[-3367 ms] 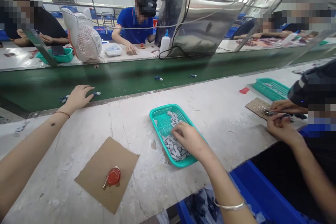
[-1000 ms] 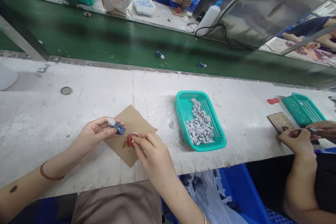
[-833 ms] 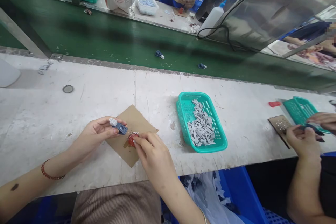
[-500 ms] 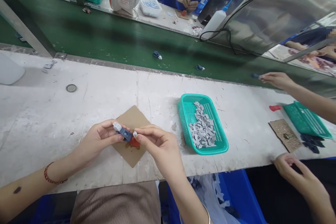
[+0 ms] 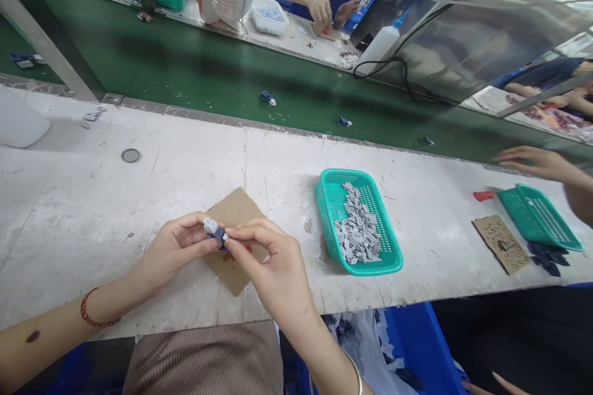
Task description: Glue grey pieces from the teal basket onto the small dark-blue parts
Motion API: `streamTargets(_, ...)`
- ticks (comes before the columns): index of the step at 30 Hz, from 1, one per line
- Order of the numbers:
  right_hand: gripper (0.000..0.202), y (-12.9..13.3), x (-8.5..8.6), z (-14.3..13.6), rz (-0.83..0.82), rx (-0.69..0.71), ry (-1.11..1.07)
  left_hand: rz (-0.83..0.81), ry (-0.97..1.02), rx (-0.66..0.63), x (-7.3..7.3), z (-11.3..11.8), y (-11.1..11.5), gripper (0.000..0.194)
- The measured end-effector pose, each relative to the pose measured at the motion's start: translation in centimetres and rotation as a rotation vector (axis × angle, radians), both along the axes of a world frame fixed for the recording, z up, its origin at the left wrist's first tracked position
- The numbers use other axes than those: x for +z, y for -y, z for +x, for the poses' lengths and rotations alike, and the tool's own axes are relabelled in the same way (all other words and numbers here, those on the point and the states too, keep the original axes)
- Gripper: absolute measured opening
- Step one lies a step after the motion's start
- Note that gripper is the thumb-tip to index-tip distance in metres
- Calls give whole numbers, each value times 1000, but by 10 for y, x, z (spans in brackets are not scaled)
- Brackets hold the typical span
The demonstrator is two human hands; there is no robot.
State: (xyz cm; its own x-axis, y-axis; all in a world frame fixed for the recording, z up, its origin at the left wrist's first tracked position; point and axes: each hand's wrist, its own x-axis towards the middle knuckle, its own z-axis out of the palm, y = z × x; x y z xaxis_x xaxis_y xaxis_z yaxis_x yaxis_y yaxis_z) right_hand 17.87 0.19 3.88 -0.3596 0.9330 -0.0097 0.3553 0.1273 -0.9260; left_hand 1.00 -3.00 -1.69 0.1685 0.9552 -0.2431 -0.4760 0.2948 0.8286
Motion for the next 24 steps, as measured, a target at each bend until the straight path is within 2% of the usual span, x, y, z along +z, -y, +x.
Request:
streamTargets(3, 10, 0, -1, 0, -33, -19, -23, 9, -5, 21, -1, 1, 1, 10)
streamTargets(6, 5, -4, -6, 1, -237, -50, -145, -8, -40, 30, 0, 1, 1, 17)
streamTargets(9, 13, -7, -15, 2, -461, -73, -277, -44, -59, 4, 0, 2, -1, 30)
streamTargets(11, 16, -7, -23, 0, -498, -114, -328, -53, -70, 6, 0, 4, -3, 36)
streamTargets(15, 14, -1, -37, -9, -367, -160, -380, -71, -144, 63, -2, 9, -8, 44)
streamTargets(18, 16, 3, -39, -7, -308, -102, -380, -82, -209, 78, -2, 11, -11, 46)
streamTargets(21, 17, 1, -34, 12, -172, -85, -318, -28, -331, 58, 0, 3, -23, 48)
streamTargets(24, 18, 0, -30, 48, 83, -209, -158, 157, -596, 179, 1, -22, -61, 48)
